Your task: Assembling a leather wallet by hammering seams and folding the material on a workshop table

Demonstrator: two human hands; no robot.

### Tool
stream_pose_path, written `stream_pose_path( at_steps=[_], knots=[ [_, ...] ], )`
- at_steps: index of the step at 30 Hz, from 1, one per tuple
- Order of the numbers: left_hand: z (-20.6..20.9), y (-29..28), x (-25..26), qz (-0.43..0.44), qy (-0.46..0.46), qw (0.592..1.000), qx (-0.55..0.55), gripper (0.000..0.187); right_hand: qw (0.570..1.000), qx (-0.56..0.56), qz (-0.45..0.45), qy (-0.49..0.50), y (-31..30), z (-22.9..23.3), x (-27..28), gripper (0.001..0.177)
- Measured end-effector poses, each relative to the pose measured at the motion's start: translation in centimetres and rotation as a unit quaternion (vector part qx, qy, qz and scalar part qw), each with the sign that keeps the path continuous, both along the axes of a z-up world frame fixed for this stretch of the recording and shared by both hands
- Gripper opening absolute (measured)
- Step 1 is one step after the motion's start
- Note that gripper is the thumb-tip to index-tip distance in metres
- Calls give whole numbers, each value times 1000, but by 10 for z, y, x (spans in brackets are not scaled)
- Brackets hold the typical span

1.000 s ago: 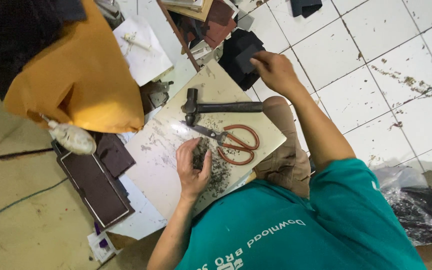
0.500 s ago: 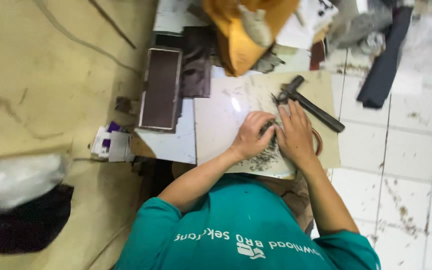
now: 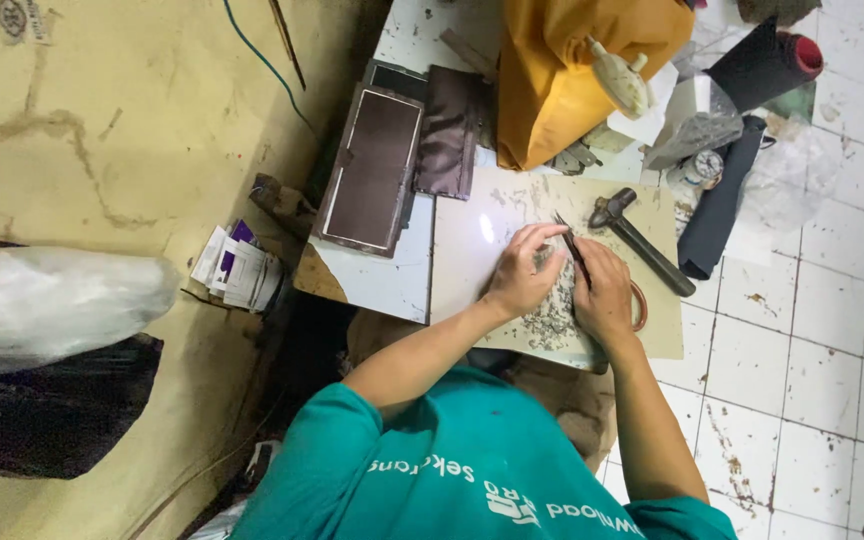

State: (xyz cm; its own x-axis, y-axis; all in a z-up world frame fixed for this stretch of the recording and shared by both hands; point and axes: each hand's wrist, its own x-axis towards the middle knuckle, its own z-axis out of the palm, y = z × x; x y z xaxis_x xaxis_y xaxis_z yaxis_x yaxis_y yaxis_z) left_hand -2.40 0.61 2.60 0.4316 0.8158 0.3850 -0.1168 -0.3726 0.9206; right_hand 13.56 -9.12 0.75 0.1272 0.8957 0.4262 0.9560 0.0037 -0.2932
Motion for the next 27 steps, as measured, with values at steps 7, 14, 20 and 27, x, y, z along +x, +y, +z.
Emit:
stream_pose_path(
  at_steps=[7,14,20,27],
  knots=[
    [-8,75,-83,150,-45,985,76,30,999,-31,9,-23,5,-5,24,44],
    [11,174,-175,341,454,822,46,67,997,24,41,-60,2,10,24,33],
    [-16,207,-185,333,502,798,1,56,997,49,-17,-59,-26,7,24,35],
    [3,206,-181,349,424,836,4,47,998,47,-42,-30,-30,12,16,33]
  ],
)
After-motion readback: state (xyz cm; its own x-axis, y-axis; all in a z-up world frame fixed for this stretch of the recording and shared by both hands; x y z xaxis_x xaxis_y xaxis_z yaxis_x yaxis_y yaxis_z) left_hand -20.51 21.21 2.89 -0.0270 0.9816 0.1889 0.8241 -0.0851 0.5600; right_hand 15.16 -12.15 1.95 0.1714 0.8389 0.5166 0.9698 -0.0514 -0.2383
